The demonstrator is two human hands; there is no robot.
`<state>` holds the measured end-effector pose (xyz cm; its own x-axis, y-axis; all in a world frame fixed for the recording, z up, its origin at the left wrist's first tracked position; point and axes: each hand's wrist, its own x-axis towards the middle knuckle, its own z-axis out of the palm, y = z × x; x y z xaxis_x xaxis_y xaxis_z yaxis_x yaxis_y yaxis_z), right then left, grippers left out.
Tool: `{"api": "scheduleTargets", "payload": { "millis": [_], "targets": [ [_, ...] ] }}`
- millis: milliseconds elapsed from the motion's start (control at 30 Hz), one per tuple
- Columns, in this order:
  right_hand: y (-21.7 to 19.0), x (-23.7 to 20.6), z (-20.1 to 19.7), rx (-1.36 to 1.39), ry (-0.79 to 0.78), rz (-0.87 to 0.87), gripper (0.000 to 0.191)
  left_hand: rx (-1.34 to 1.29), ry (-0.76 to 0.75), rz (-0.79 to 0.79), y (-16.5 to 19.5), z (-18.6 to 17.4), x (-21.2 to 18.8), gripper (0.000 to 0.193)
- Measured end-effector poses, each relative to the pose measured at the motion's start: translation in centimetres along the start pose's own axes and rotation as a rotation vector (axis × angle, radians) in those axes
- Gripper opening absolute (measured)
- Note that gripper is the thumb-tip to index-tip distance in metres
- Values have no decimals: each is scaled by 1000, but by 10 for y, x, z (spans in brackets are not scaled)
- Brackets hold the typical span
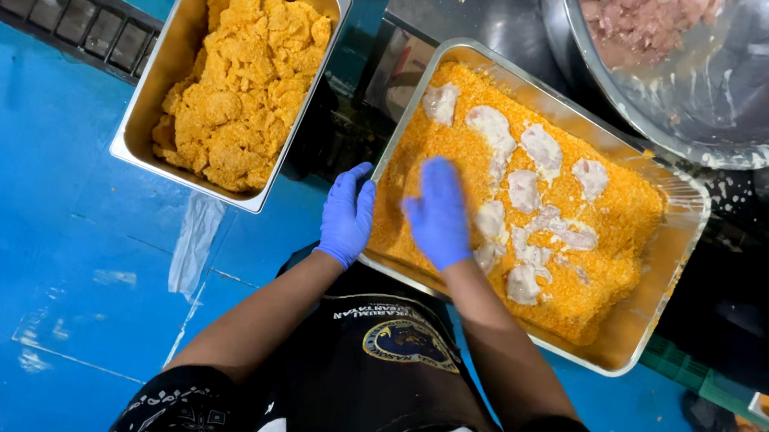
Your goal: The person takes batter-coated raw chicken pieces and presses them into a tray of orange breadcrumbs, turning and coating each piece by hand and arranging the coated pieces in the tray. A coworker across the table dips raw chicken pieces into batter.
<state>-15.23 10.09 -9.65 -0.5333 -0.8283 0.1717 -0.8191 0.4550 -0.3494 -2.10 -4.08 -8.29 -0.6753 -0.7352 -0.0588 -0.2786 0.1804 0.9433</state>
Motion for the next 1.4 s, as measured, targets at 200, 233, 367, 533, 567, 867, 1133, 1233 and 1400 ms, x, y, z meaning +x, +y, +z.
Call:
{"api": "scheduleTargets", "payload": {
  "millis": [200,233,367,533,567,867,1133,1233,1400],
  "targets": [
    [-22,7,17,-155,-244,151,78,14,21,86,-10,2,1,37],
    [-22,7,17,-117,-305,150,82,-2,12,77,-13,2,-1,36],
    [-22,13,12,-28,-467,141,86,-42,11,88,-17,5,0,37],
    [-28,19,11,-110,-372,66,89,-64,1,69,-16,5,1,38],
    [-28,20,12,-54,-457,94,91,-61,-2,61,-15,4,1,39],
    [-7,34,0,76,-516,231,93,-48,1,66,-13,5,2,39],
    [-37,26,-23,-110,-489,324,106,-4,9,54,-8,3,0,40],
    [-23,23,-7,-167,-239,200,79,14,20,37,-6,2,2,40],
    [13,15,13,-19,-169,270,40,8,32,36,-6,3,2,39]
  ]
}}
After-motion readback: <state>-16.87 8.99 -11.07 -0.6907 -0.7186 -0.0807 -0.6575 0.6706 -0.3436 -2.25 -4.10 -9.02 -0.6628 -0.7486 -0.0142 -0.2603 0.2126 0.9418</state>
